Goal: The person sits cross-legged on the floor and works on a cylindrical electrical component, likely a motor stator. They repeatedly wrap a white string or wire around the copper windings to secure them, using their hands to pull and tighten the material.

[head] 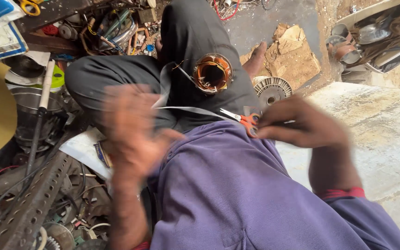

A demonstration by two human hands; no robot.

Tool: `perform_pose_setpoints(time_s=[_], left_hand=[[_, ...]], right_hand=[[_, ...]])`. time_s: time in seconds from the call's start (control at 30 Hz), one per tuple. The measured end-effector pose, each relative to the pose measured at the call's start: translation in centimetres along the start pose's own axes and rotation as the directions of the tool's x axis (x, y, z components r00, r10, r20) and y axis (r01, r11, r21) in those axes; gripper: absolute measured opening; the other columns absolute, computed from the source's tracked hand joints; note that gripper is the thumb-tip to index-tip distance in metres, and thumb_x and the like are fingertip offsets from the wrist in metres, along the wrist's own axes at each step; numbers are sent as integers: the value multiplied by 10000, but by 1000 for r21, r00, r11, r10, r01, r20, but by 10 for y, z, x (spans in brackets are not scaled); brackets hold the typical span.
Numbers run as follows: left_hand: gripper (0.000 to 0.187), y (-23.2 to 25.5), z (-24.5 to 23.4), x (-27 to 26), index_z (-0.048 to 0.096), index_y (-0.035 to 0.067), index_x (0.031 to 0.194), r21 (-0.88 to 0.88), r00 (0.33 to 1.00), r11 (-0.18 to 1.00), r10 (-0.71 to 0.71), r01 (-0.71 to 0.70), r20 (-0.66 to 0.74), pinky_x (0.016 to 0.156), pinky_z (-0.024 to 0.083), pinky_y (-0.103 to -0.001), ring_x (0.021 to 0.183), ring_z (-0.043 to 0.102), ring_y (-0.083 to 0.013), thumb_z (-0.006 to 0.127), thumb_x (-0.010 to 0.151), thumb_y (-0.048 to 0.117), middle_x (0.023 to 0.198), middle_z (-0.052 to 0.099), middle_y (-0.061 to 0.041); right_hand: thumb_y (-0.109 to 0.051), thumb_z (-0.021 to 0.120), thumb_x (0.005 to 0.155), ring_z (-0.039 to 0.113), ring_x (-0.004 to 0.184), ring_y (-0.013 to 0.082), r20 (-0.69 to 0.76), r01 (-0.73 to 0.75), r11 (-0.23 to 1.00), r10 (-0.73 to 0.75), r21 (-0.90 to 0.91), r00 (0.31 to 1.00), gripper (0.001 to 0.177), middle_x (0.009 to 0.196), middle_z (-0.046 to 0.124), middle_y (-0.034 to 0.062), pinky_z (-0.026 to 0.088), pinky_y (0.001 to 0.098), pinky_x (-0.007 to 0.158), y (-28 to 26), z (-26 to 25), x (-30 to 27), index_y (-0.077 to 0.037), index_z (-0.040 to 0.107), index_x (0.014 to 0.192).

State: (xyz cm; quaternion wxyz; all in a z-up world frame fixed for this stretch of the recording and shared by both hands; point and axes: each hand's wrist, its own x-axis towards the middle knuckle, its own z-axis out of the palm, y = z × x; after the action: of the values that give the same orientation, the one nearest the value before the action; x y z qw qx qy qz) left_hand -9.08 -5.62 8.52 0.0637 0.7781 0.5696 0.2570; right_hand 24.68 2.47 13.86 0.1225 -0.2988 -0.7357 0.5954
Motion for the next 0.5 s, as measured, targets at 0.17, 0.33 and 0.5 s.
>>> perform_pose_setpoints(time_s=[0.17,0.33,0.5], left_hand=[[350,30,43,-12,681,19,1164,-634,989,768,141,-86,37,937,512,-433,1090,681,-305,796,833,33,1172,723,-132],[101,-33,-14,-26,750,29,1004,-412,919,822,-338,394,204,853,588,-383,934,733,-259,763,904,30,1003,748,-69],[594,6,4,6,678,-2,1128,-81,999,996,-48,49,24,960,479,-543,1075,628,-394,820,672,351,1107,681,-169]], right_hand=[[-193,735,938,735,730,173,-45,-1,999,3,40,999,158,809,751,63,543,312,660,6,33,26,-37,746,913],[-183,716,931,710,713,159,-182,-158,985,168,67,969,161,780,741,61,541,312,645,16,0,-4,-30,734,884],[-202,745,912,686,595,106,-106,-178,983,174,-37,979,183,668,693,44,520,289,566,28,31,17,-30,749,851]])
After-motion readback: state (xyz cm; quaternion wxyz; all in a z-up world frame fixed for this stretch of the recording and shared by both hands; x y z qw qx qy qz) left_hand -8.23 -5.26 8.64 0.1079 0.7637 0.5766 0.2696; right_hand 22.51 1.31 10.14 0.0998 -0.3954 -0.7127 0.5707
